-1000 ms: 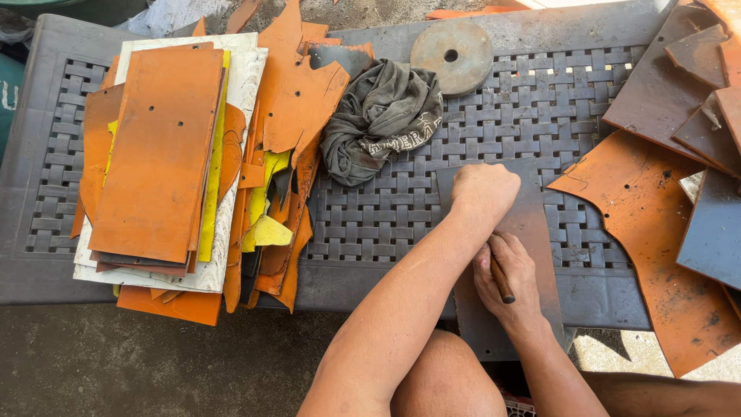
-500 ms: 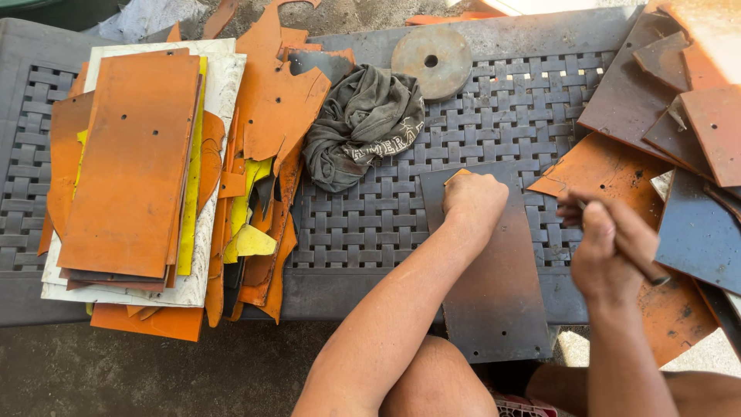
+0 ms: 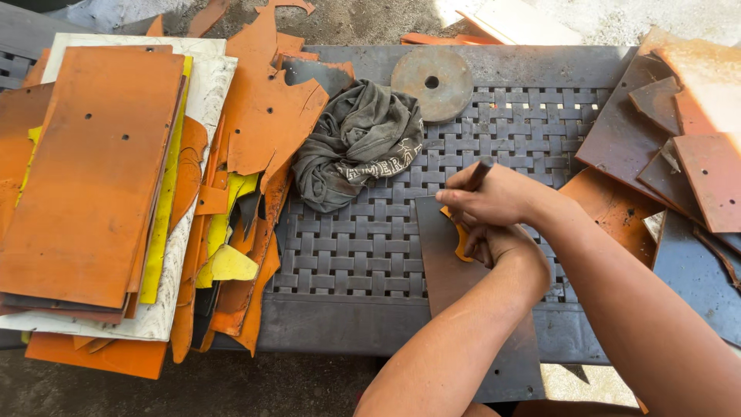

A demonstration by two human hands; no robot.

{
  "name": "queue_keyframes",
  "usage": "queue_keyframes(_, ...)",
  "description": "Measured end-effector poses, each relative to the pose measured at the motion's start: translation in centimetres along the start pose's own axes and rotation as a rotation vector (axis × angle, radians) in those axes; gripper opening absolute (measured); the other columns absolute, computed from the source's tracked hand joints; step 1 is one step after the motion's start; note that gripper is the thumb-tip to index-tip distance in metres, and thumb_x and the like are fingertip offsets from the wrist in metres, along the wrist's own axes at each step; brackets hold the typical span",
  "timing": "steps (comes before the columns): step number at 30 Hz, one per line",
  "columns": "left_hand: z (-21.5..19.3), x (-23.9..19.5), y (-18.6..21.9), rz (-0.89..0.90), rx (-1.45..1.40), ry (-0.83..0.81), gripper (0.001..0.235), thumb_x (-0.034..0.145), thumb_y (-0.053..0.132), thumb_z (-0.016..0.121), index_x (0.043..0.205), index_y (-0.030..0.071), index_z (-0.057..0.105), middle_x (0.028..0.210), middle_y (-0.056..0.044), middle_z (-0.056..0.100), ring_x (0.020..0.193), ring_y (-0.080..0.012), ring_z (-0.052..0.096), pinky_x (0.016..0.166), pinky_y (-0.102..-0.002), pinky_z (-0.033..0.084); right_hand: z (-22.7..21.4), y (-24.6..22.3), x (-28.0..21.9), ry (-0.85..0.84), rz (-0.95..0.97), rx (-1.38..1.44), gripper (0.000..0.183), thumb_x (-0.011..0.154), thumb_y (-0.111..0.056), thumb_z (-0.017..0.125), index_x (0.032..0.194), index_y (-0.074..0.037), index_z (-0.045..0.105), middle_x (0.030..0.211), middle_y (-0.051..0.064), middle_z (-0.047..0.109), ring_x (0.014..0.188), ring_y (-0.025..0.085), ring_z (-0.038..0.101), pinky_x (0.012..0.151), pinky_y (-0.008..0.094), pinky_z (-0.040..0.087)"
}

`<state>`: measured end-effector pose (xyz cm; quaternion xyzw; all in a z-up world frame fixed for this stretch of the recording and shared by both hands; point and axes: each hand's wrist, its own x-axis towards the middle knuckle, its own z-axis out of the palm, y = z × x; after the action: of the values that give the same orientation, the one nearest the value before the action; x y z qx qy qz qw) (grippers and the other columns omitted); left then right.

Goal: The person uses a knife to cut orange leather pieces on a dark work surface. They repeatedly position a small orange template, trace around it, and cut out the shape, then move the finished piece aside and repeat the process on a new section of the leather.

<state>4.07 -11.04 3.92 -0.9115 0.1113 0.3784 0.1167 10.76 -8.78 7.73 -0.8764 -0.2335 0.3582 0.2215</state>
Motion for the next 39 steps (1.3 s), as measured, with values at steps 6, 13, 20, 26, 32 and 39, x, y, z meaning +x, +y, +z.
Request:
queue_keyframes(6,-0.5,0.3,0.2,-0.009,0.062,-0.039,0.038,0.093,0.023,0.062,0.12,-0.002,0.072,0.138,-0.034,0.057,0.102,-0.0419,0.051,0.059,-0.043,0.057,1.4,0.7,1.0,-0.142,-0.009,-0.012,0.034,0.094,-0.034,0.062,0.079,-0.004,0.07,0.069,0.009,0.075,0.061,0.018,0.07,0.062,0.038,0.058)
queue_keyframes(13,-0.5,0.2,-0.1,-0.002,0.084,-0.066,0.04,0.094,0.022,0.061,0.122,-0.005,0.071,0.14,-0.036,0.055,0.088,-0.0347,0.049,0.057,-0.039,0.056,2.2,1.4,1.5,-0.187,0.053,0.095,0.035,0.096,-0.028,0.059,0.078,0.0,0.07,0.069,0.012,0.076,0.059,0.02,0.072,0.058,0.038,0.06)
queue_keyframes(20,-0.6,0.3,-0.4,-0.005,0.115,-0.077,0.042,0.094,0.021,0.06,0.123,-0.008,0.07,0.141,-0.038,0.053,0.074,-0.0274,0.047,0.054,-0.034,0.055,2.1,1.7,1.5,-0.18,0.045,-0.007,0.031,0.096,-0.029,0.059,0.082,-0.004,0.071,0.071,0.011,0.076,0.062,0.021,0.073,0.062,0.038,0.06)
queue_keyframes(26,-0.6,0.5,-0.6,-0.021,0.133,-0.071,0.044,0.094,0.021,0.059,0.124,-0.01,0.069,0.143,-0.039,0.052,0.063,-0.0212,0.046,0.052,-0.031,0.055,1.8,0.3,2.5,-0.113,-0.231,-0.485,0.033,0.099,-0.034,0.061,0.084,-0.007,0.07,0.072,0.015,0.07,0.067,0.036,0.066,0.067,0.046,0.054)
queue_keyframes(32,-0.4,0.7,-0.6,-0.035,0.148,-0.062,0.046,0.094,0.02,0.058,0.125,-0.012,0.069,0.144,-0.041,0.05,0.051,-0.015,0.044,0.05,-0.027,0.054,2.2,-0.9,2.2,0.042,-0.632,-0.646,0.031,0.097,-0.034,0.063,0.076,-0.011,0.069,0.067,0.007,0.071,0.076,0.029,0.069,0.078,0.046,0.054)
queue_keyframes(39,0.3,1.3,-0.7,-0.082,0.182,-0.055,0.049,0.094,0.02,0.057,0.126,-0.015,0.068,0.146,-0.043,0.048,0.037,-0.0077,0.043,0.048,-0.022,0.053,0.4,1.4,4.0,0.125,-0.047,0.384,0.037,0.099,-0.032,0.06,0.084,0.001,0.071,0.07,0.009,0.072,0.066,0.019,0.076,0.062,0.035,0.059)
